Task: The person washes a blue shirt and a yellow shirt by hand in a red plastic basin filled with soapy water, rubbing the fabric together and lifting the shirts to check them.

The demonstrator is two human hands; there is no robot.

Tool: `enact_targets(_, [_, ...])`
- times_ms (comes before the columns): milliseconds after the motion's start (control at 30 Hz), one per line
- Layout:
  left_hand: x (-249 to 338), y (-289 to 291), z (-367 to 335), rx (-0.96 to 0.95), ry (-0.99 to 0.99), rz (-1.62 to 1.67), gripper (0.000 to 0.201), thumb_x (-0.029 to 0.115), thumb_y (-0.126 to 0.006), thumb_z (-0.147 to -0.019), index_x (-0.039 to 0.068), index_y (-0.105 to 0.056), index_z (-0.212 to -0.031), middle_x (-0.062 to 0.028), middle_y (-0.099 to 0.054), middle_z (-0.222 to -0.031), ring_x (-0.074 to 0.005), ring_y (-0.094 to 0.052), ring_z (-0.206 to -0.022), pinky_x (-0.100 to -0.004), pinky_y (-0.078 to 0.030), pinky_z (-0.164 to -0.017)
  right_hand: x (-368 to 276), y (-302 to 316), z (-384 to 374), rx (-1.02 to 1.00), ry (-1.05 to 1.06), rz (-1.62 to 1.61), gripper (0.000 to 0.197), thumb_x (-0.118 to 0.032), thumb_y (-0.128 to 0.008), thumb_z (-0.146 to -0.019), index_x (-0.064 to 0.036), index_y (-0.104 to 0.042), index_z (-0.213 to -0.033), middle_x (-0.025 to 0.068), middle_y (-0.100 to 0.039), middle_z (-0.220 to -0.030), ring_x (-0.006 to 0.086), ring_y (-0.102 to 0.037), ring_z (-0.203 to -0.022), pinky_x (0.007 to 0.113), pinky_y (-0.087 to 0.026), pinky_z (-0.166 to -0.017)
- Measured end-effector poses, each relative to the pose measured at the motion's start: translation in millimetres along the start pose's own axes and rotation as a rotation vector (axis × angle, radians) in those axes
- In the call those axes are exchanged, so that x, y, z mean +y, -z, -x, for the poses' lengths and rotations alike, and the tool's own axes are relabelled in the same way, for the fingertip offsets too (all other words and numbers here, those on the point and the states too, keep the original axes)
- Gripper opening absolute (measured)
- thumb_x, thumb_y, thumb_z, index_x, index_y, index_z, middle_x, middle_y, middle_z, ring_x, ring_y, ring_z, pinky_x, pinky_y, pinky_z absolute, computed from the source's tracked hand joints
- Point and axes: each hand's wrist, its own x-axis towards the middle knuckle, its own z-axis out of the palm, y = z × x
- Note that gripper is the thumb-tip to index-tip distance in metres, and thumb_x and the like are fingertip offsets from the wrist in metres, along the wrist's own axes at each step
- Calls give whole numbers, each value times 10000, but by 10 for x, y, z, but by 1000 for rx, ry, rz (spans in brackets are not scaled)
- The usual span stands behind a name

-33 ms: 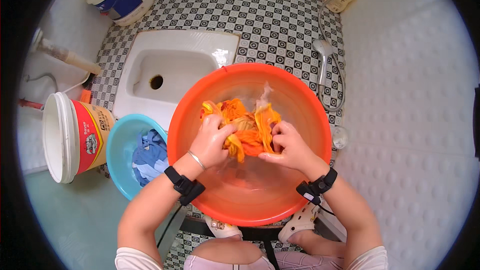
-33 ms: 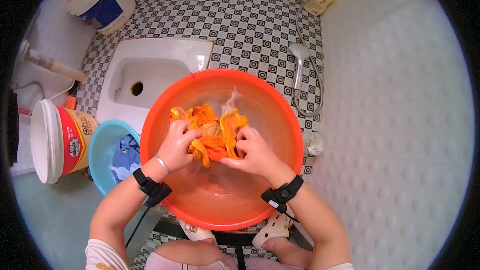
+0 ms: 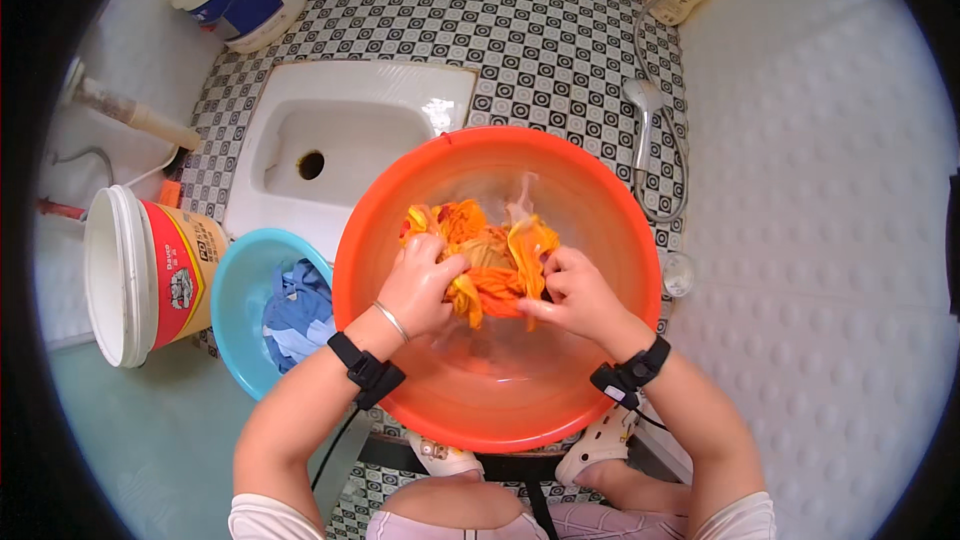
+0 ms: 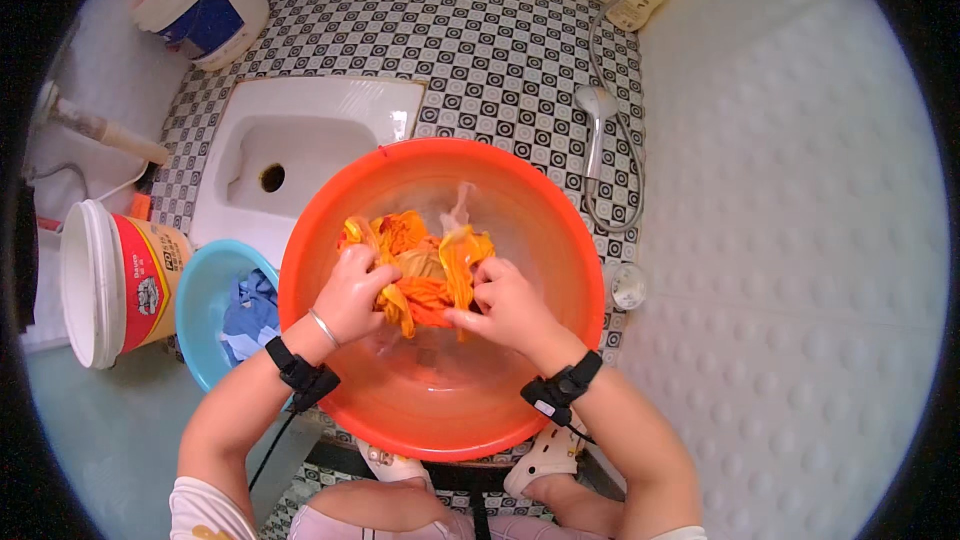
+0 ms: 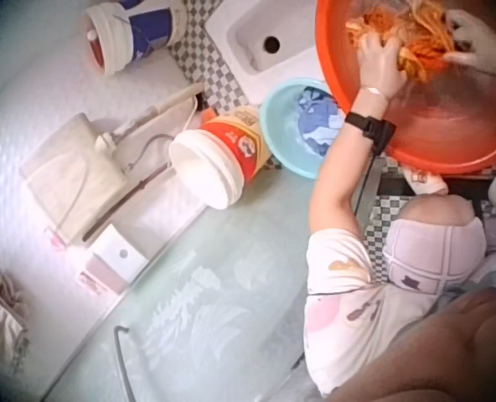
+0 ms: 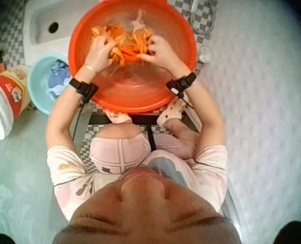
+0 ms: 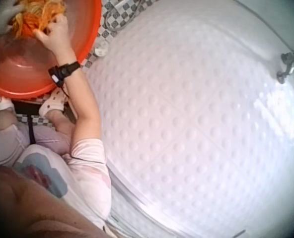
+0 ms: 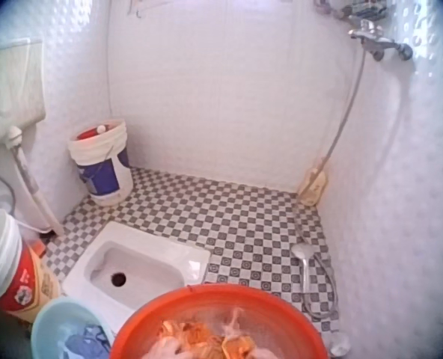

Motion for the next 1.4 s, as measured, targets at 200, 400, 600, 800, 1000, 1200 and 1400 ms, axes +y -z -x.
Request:
enact_targets(200, [-5,-281,202,-489,247,-287,644,428,-707,-657,170,-534,-1222,-213,-418,-1269,-396,-350,-1257,-609,-216,-1040,-153,-452,-72,-142,-362,265,972,-420,-843,-587,-168,-378,-1403,228,-417,-1291,437,-458,-1130,475,-443,-937])
enact_targets(400, [-37,-337,239,-280,350,-277,860,637,-649,-669,292,-386,-1411,-232,-169,-1495,-481,-115,-1371,-662,-117,-1068,-159,-1044,207,-262,-324,336,863,-588,-751,-614,-261,-467,-1361,197,-176,-1522,539,-143,-1350,719,-261,-971])
enact_targets(600, [105,-467,433,-643,332,-313,954,714,-619,-678,361,-246,-1482,-217,29,-1559,-529,14,-1390,-693,-169,-1033,-270,-1093,520,-441,-281,277,690,-533,-703,-712,-248,-525,-1314,173,-208,-1519,527,-156,-1351,689,-318,-942])
enact_targets(800, [126,-792,304,-803,396,-379,868,495,-729,-720,265,-317,-1448,-233,-35,-1544,-484,-62,-1400,-638,-270,-1017,-8,-1355,398,-274,-54,450,325,-240,-655,-750,-157,-644,-1064,149,-473,-1273,386,-445,-1148,559,-453,-779])
enact_targets(1000, [-187,-806,-107,-712,373,-289,560,284,-761,-693,167,-568,-1206,-207,-357,-1383,-401,-370,-1229,-532,-418,-932,243,-1334,-75,-286,-157,349,343,-188,-695,-683,-103,-669,-1015,153,-540,-1168,349,-526,-1046,455,-492,-797])
enact_targets(1200, [-524,-812,-146,-198,562,-44,540,312,-731,-699,119,-616,-1190,-210,-598,-1099,-402,-499,-1162,-418,-431,-969,186,-885,-575,-193,-285,-27,685,-393,-781,-681,-24,-542,-1207,234,-576,-1124,371,-571,-1032,407,-476,-899])
enact_targets(1400, [-835,-919,-63,277,942,558,625,397,-615,-885,-29,-455,-1314,-211,-497,-1318,-268,-464,-1238,-351,-354,-1037,544,-703,-578,104,-1020,16,815,-476,-727,-715,-11,-437,-1318,267,-331,-1414,450,-294,-1316,471,-314,-1060])
